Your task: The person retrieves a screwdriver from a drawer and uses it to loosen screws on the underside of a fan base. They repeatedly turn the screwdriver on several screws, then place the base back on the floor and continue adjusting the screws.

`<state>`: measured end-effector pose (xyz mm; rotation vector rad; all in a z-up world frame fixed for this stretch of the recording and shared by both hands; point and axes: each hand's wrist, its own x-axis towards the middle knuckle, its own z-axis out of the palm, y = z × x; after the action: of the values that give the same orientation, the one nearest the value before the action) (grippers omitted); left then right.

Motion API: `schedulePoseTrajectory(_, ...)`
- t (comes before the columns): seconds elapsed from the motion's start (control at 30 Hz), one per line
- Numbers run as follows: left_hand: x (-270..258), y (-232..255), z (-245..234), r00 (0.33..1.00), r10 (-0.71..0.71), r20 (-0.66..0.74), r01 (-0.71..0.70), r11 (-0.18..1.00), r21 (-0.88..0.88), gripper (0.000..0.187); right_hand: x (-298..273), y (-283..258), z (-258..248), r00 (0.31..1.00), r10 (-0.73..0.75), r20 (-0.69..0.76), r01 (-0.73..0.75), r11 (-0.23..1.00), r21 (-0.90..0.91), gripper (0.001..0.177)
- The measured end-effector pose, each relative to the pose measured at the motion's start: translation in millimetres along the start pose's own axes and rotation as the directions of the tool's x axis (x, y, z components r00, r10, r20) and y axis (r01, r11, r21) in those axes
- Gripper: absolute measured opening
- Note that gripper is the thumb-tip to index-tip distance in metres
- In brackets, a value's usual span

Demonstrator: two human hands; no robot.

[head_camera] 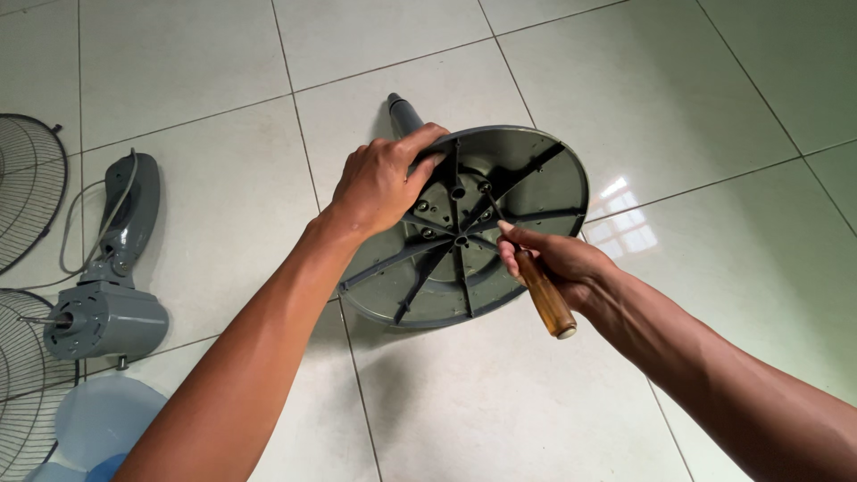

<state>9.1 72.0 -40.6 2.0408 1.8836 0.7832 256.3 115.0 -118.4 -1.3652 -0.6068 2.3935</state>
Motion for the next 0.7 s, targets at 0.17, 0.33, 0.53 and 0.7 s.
schedulePoseTrajectory(0.17, -1, -1, -1, 1.000, 0.004, 0.004, -0.004, 1.000, 0.020, 0.029, 9, 7, -2, 0.997, 0.060, -0.047, -0.056, 0.996, 0.067, 0.016)
schedulePoseTrajectory(0.33, -2, -2, -2, 1.000, 0.003, 0.005, -0.003, 1.000, 0.009, 0.030, 12, 5, -7, 0.988, 0.091, 0.127, -0.111, 0.981, 0.160, 0.029)
schedulePoseTrajectory(0.53, -4, -6, -3, 0.998, 0.047, -0.032, -0.046, 0.999, 0.014, 0.028, 8, -8, -5, 0.993, 0.076, 0.089, -0.088, 0.986, 0.141, 0.024)
schedulePoseTrajectory(0.7, -5, -8, -2, 1.000, 0.024, -0.017, -0.024, 1.000, 0.010, 0.027, 8, -7, 1, 0.997, 0.076, -0.003, -0.074, 0.979, 0.189, 0.020)
